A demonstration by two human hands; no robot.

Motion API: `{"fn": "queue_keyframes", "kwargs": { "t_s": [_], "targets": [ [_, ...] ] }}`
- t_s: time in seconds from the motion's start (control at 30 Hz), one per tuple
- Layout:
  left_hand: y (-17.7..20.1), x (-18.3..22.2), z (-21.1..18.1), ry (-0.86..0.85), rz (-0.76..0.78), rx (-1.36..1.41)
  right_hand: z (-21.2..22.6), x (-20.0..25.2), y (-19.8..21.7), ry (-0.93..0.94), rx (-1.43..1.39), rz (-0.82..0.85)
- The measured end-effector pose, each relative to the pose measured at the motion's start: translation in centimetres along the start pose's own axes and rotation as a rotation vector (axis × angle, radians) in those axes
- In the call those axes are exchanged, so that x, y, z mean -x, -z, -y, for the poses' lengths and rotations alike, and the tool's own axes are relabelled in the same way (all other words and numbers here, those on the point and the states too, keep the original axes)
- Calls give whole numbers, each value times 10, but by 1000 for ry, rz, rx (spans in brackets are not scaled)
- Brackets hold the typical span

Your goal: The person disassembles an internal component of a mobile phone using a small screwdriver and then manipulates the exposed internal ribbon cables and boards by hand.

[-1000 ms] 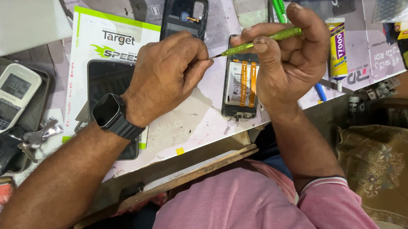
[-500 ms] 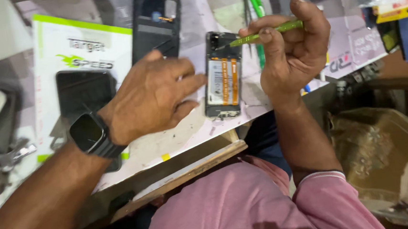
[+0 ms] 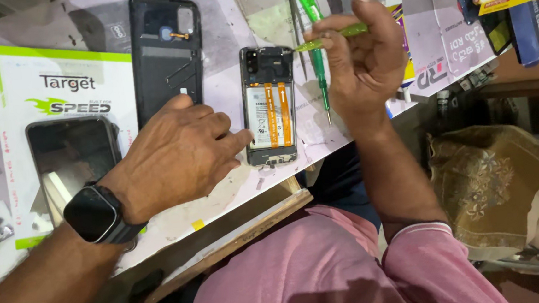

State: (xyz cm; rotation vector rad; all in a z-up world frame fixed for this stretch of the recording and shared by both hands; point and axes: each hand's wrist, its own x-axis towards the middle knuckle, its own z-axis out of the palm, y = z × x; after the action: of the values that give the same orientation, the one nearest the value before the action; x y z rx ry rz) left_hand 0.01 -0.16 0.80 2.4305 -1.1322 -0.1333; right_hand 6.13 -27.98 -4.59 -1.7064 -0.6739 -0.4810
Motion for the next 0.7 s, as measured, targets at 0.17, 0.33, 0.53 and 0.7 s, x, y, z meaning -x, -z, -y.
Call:
{"fn": "queue_keyframes", "kwargs": {
  "t_s": [0.17,0.33,0.53,0.7],
  "targets": [
    [0,-1,1,-2,-2,5,-3,-8,-2,35,20,64],
    [-2,1,3,15,17,9,-4,-8,-4,23,11,68],
    [-4,0,2,12,5,-7,-9,-8,-2,34,43,72],
    [-5,0,2,25,19,-5,-10,-8,-2,33,34,83]
  ]
}}
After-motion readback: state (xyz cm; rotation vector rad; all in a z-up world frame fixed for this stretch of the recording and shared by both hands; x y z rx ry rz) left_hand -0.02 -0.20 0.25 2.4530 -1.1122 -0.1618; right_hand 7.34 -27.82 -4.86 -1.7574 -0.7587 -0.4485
